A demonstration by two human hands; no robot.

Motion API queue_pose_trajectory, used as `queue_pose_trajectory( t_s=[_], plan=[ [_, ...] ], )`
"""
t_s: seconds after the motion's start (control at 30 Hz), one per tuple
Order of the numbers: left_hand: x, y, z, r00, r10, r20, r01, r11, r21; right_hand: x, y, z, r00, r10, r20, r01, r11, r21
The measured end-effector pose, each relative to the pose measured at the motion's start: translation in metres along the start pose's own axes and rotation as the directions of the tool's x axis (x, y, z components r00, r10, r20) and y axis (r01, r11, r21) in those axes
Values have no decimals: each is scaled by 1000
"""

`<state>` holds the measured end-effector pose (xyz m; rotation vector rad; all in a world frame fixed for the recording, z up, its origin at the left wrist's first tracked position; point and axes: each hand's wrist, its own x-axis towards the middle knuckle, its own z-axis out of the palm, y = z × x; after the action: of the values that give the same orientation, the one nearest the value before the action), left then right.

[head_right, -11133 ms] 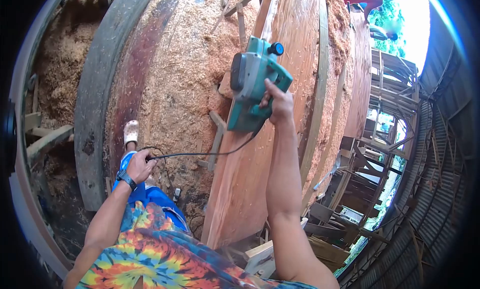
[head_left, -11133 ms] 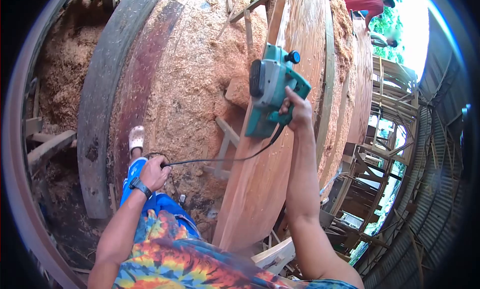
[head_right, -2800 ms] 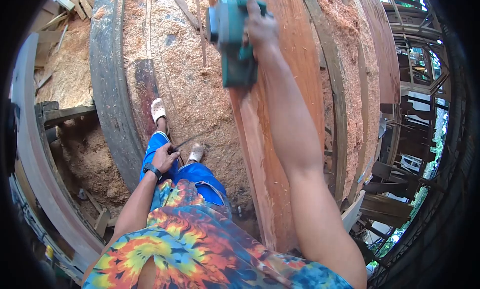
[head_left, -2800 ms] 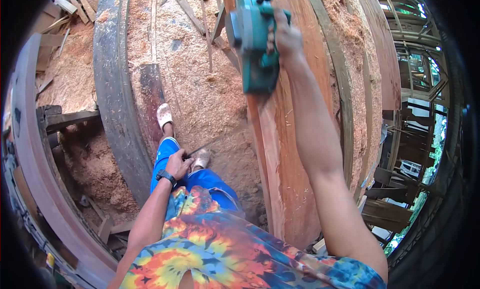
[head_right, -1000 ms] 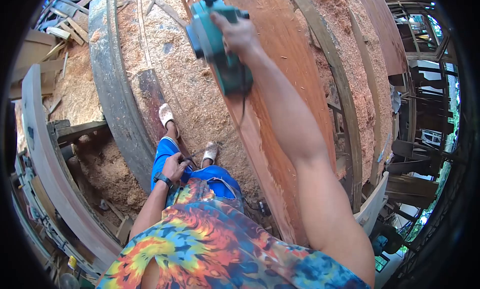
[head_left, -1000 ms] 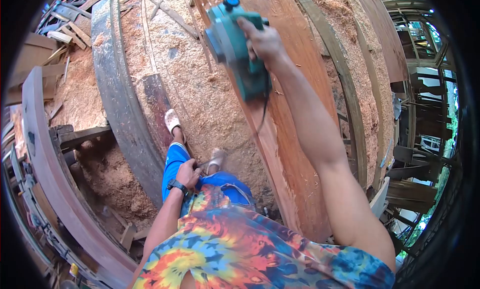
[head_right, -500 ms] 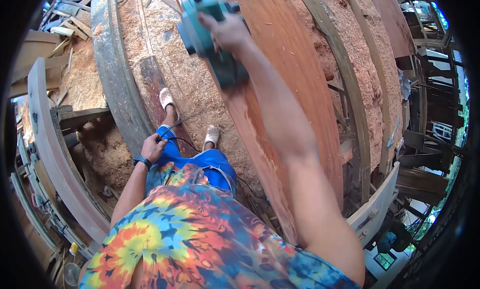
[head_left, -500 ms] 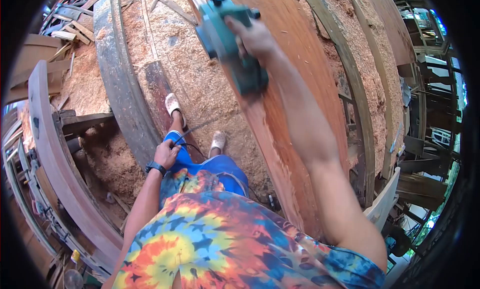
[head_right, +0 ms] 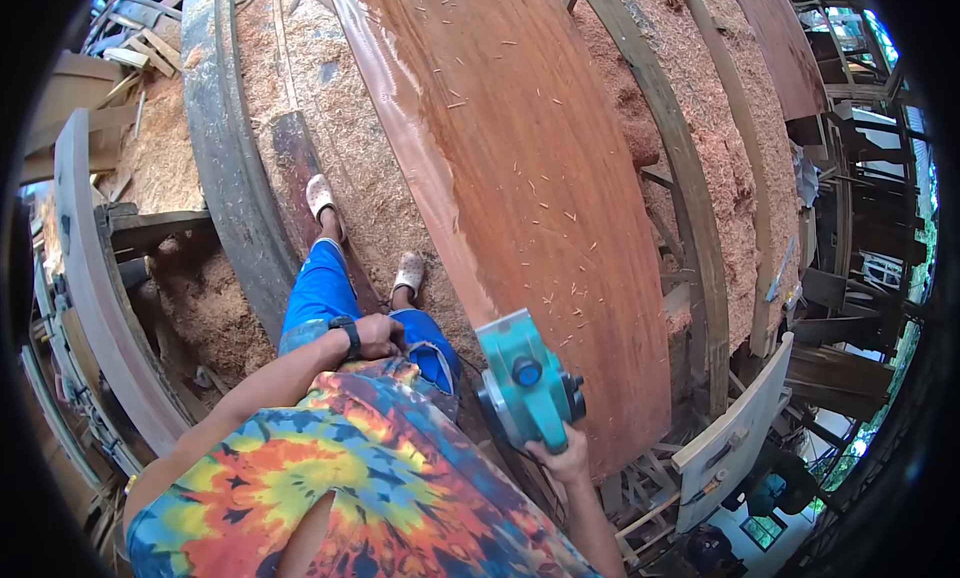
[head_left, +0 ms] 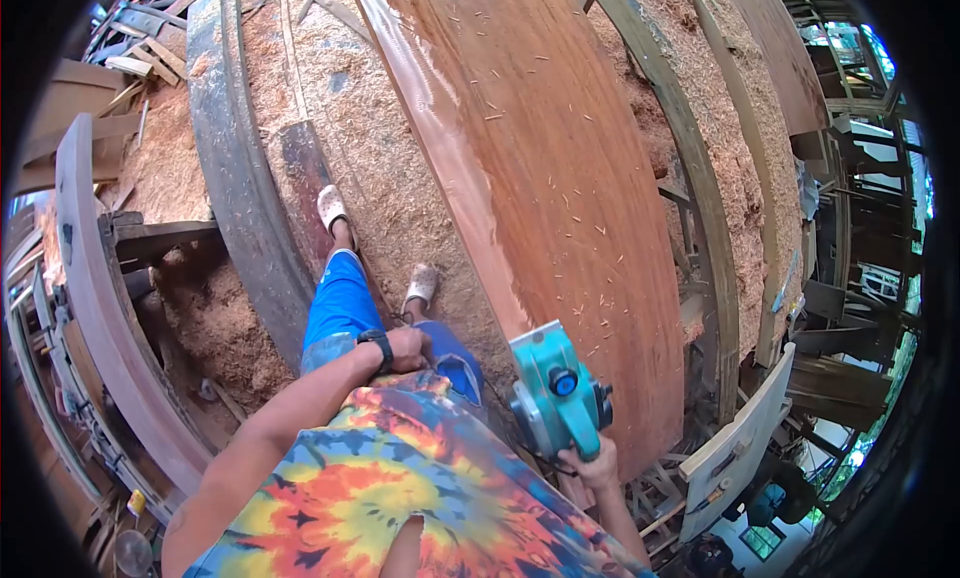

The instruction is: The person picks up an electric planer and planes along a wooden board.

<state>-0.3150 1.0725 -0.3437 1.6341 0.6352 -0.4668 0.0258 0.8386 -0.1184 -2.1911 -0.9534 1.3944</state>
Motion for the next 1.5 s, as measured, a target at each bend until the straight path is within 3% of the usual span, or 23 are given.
queue_pose_trajectory(
  t_s=[0.07,0.27,0.33,0.47,0.53,0.63,1.0,1.07,1.1,1.13,1.17,1.2,1.23,1.27,1.33,1.4,1.47,1.5],
  plan=[
    [4,3,-2,998,-8,55,5,998,61,1,-4,-2,1000,-20,13,21,999,-33],
    [6,-11,-19,991,-131,-32,132,990,39,54,-81,12,998,-64,23,65,996,-58],
    [5,-18,-24,978,-194,-73,198,979,54,85,-110,22,984,-174,35,177,979,-99],
    [-5,-24,-37,941,-282,-186,282,959,-28,147,-194,51,971,-234,56,231,972,54],
    [-8,-29,-40,912,-292,-288,276,956,-97,175,-247,65,965,-260,35,261,965,-17],
    [-16,-29,-53,875,-302,-379,243,950,-198,225,-296,84,942,-333,36,332,943,31],
    [-38,-30,-85,796,-347,-497,127,897,-423,394,-453,147,877,-481,12,478,874,93],
    [-45,-36,-88,765,-348,-542,81,887,-455,426,-491,160,903,-429,33,420,895,152],
    [-49,-38,-92,749,-355,-559,68,881,-468,459,-503,175,827,-561,-36,560,814,155],
    [-54,-39,-92,734,-364,-574,55,874,-483,484,-519,183,830,-556,-30,552,814,178],
    [-56,-50,-86,714,-368,-596,17,860,-510,491,-542,181,877,-481,20,481,877,-11],
    [-70,-39,-96,707,-348,-615,1,871,-491,487,-555,186,821,-571,-9,569,818,89],
    [-70,-52,-91,682,-368,-632,-15,857,-515,504,-567,187,688,-725,25,710,679,188],
    [-71,-68,-85,656,-389,-646,-32,841,-540,484,-570,175,703,-701,122,647,701,299],
    [-86,-67,-88,632,-479,-609,-70,748,-660,483,-564,173,783,-591,194,510,788,345],
    [-93,-79,-79,600,-537,-592,-20,730,-683,454,-532,165,817,-549,175,489,822,291],
    [-98,-85,-69,585,-512,-629,168,835,-524,428,-485,155,825,-543,155,497,828,259],
    [-101,-76,-67,600,-538,-592,225,824,-521,417,-449,151,816,-559,146,515,818,255]
  ],
)
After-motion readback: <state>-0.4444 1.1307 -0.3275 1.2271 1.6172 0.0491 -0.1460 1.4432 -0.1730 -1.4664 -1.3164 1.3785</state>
